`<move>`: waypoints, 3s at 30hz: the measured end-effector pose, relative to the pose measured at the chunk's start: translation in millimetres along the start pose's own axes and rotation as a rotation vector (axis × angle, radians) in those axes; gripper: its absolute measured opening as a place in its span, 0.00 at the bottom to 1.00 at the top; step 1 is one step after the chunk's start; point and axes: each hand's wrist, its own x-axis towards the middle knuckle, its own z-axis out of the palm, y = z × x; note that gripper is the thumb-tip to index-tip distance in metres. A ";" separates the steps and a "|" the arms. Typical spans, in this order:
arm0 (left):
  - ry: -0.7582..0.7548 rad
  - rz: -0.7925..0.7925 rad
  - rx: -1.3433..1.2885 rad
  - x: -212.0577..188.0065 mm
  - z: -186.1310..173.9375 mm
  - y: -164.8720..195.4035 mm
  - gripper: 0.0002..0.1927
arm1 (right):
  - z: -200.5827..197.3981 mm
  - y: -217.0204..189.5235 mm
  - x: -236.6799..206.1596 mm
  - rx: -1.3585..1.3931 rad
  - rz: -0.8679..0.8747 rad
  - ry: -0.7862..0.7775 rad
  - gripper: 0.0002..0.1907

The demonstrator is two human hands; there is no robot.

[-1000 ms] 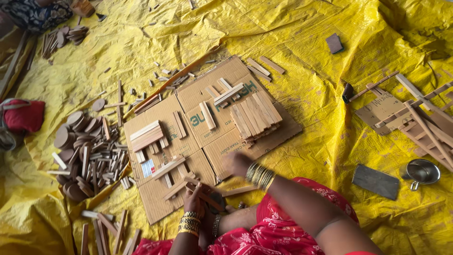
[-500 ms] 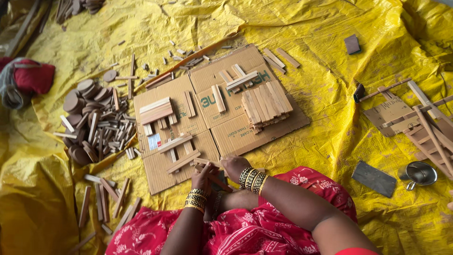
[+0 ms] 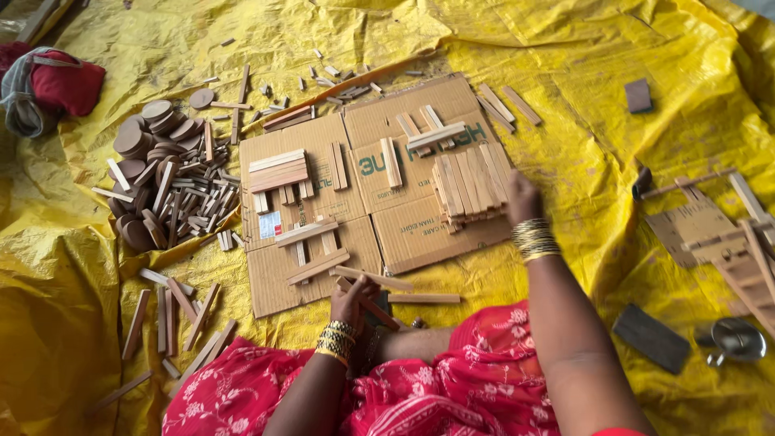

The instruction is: The person sits on the ground and sorts small wooden stick and block pieces by type, gathering them into separate piles on sheets of cardboard. They pick up pieces one at a time from the surrounding tarp, align them into neat stacks, and occasionally hold a bundle of matched pieces while continuing to sort.

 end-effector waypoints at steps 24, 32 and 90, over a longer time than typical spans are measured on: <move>0.217 -0.204 0.004 7.7 -62.7 -36.8 0.10 | 27.9 83.9 83.0 0.464 0.129 -0.525 0.37; 0.202 -0.201 -0.006 7.7 -63.3 -37.1 0.10 | 29.9 93.4 81.8 0.414 0.111 -0.475 0.38; 0.099 -0.155 -0.095 -5.0 4.0 14.4 0.20 | 22.7 28.7 3.2 -0.406 -0.451 -0.227 0.12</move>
